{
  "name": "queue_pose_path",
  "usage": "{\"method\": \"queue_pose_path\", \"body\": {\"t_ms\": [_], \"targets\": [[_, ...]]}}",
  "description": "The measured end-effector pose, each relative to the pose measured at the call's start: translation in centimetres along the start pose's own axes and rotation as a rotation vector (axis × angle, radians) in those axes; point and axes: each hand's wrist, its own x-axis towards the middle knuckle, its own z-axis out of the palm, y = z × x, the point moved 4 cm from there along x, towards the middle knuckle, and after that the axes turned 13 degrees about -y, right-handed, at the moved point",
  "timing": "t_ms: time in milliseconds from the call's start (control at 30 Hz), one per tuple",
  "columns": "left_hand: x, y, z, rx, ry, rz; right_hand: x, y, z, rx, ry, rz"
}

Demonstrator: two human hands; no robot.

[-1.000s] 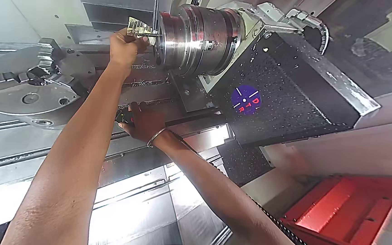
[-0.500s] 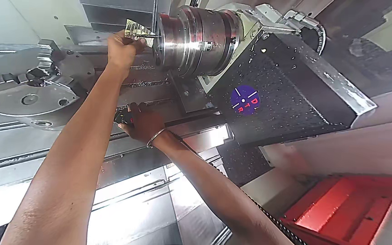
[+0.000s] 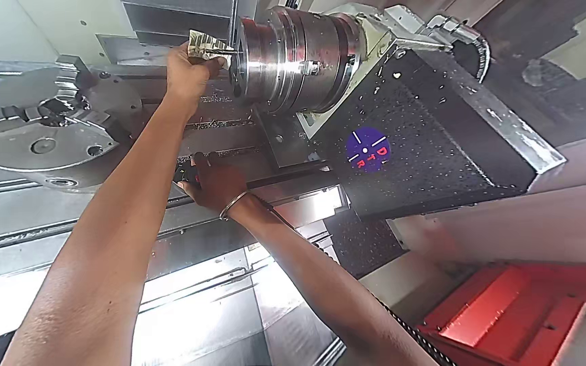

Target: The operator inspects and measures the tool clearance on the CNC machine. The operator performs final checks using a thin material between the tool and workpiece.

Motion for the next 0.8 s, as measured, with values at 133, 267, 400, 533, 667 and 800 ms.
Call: {"method": "queue_pose_path", "body": {"t_ms": [133, 267, 400, 533, 667, 800], "targets": [[-0.05, 0.04, -0.04, 0.010, 0.002, -0.008, -0.07, -0.09, -0.07, 0.006, -0.008, -0.006], [-0.16, 0.11, -0.10, 0.017, 0.004, -0.010, -0.09, -0.13, -0.08, -0.002, -0.011, -0.011], [-0.11, 0.15, -0.17, 0.037, 0.000, 0.002, -0.10, -0.12, -0.12, 0.006, -0.017, -0.006], [-0.17, 0.09, -0.25, 0.048, -0.003, 0.036, -0.20, -0.08, -0.10, 0.013, -0.007, -0.003], [-0.23, 0.23, -0.27, 0.059, -0.001, 0.042, -0.19, -0.13, -0.18, 0.008, -0.017, 0.000], [-0.29, 0.35, -0.25, 0.064, 0.005, 0.023, -0.18, -0.08, -0.22, 0.015, -0.025, 0.001]]}}
